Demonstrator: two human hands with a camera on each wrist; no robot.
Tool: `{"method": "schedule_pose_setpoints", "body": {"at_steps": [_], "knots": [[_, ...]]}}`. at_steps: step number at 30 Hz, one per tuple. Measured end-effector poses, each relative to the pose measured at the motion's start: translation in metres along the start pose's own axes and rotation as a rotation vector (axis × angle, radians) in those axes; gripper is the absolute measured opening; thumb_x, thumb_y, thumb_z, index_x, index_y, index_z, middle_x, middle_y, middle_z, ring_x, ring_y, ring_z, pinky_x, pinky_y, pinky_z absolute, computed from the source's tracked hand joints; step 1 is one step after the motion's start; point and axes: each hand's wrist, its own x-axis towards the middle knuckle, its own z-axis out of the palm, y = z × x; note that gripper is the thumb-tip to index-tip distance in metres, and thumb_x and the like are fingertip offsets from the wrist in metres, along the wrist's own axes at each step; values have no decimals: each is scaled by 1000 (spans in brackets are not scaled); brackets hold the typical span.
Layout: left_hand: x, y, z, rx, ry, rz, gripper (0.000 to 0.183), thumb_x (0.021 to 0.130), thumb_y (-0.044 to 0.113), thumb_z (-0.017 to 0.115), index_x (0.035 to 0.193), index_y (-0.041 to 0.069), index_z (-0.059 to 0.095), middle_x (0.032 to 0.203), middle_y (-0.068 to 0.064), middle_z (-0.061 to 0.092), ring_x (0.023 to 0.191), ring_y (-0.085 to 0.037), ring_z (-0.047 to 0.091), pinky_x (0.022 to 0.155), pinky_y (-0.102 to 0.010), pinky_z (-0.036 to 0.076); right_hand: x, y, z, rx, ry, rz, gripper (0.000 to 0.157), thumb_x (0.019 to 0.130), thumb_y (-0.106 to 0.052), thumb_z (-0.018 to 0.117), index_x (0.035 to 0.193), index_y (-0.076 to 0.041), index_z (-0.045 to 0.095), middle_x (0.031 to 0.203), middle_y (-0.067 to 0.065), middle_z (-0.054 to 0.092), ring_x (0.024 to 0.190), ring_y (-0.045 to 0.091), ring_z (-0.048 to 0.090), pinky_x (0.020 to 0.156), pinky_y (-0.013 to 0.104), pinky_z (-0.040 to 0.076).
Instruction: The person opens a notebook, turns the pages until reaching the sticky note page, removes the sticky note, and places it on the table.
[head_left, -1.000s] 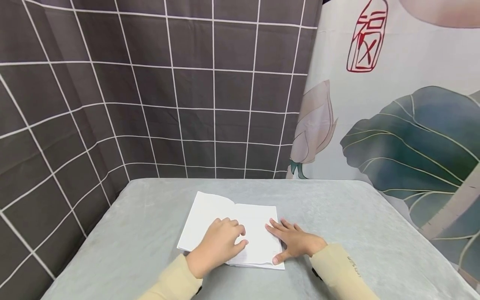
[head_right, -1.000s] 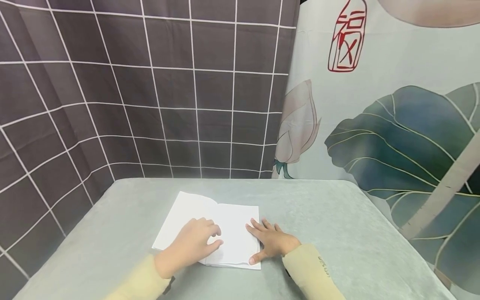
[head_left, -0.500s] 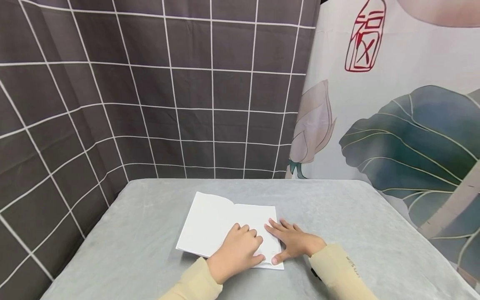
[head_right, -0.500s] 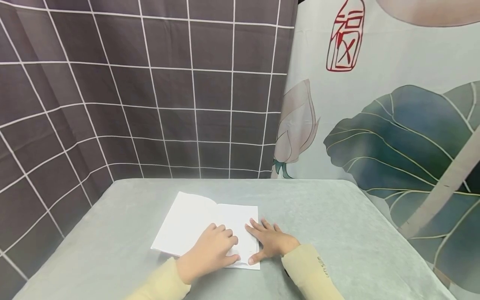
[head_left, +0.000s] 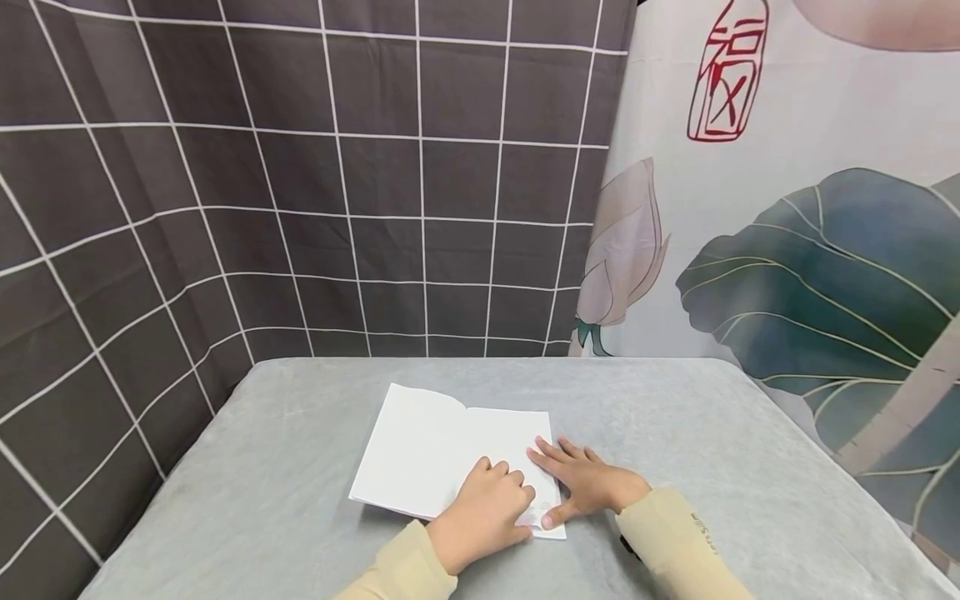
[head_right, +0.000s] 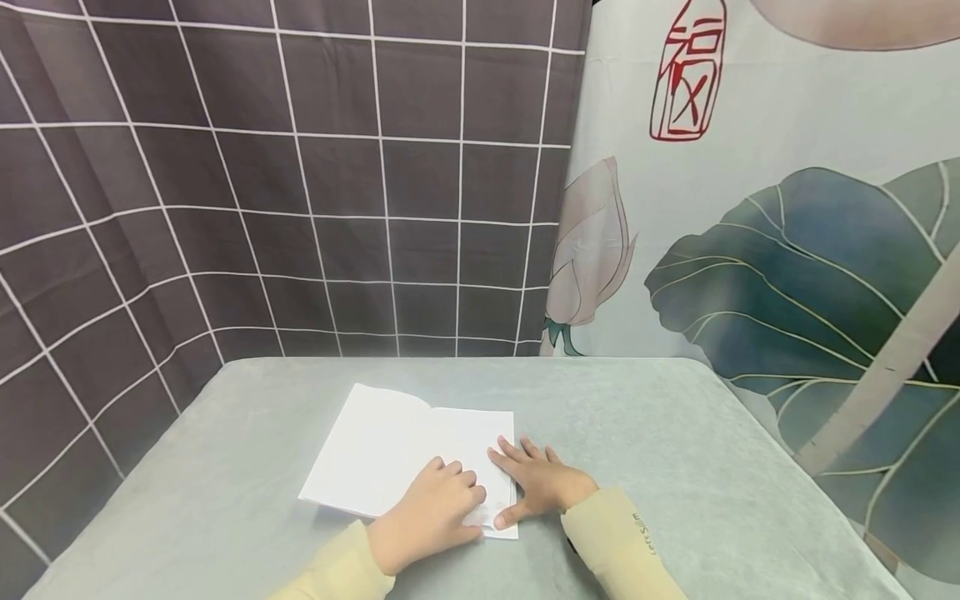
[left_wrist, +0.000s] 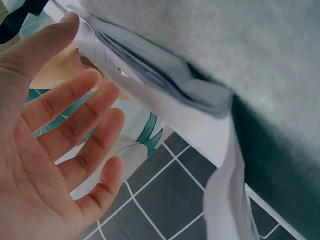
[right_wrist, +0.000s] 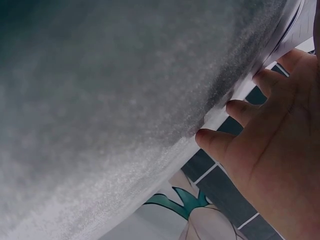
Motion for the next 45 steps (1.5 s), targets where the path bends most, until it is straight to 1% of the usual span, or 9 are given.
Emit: {"method": "schedule_pose_setpoints", "body": {"at_steps": [4,10,19,27,32,36,41,45], "knots": [[0,-1,3,-15,-6,-4,35,71,51,77,95,26,72,89,9,68,77,-8,56,68,-27,39,0,-2,-1,-1,-6,-7,102,69,-54,76,150,-11,31,158,13,24,144,46,16,109,68,17],[-1,-2,7,-29,10,8,34,72,49,77,94,25,73,88,9,68,75,-8,57,66,-26,39,0,-3,-3,2,-18,5,103,69,-55,76,150,-12,30,159,11,23,145,44,15,110,67,17],[-2,-1,4,-33,15,29,26,75,45,77,92,25,73,86,10,68,73,-6,55,66,-25,38,0,-2,-3,2,-31,19,104,69,-56,76,151,-13,29,160,10,21,145,43,15,111,65,16],[-2,1,5,-12,29,71,17,78,38,75,90,26,74,85,10,69,73,-6,56,68,-26,41,-1,-2,-3,-3,-25,11,105,68,-57,75,151,-13,28,160,11,20,145,45,14,111,66,15],[-2,0,6,43,80,114,8,80,31,72,86,26,74,81,11,68,70,-6,56,68,-26,43,0,-2,-2,1,-22,-2,106,69,-57,75,151,-11,26,160,12,19,145,45,14,110,67,15],[-3,0,6,90,116,143,4,80,28,71,83,27,74,78,12,68,68,-6,56,68,-26,44,0,-2,-3,4,-7,-2,110,69,-58,74,152,-6,23,160,14,19,145,45,15,110,66,17],[-5,-2,6,132,145,143,4,81,30,71,84,28,73,78,12,67,67,-6,54,66,-25,42,-2,-1,-3,1,11,4,115,69,-59,73,150,2,20,158,20,19,144,46,16,109,67,18],[-7,-5,5,151,210,138,5,79,31,73,81,26,71,75,12,66,63,-6,50,61,-22,36,-3,0,-3,-3,5,14,116,68,-60,73,149,5,20,157,23,20,144,46,16,109,67,17]]}}
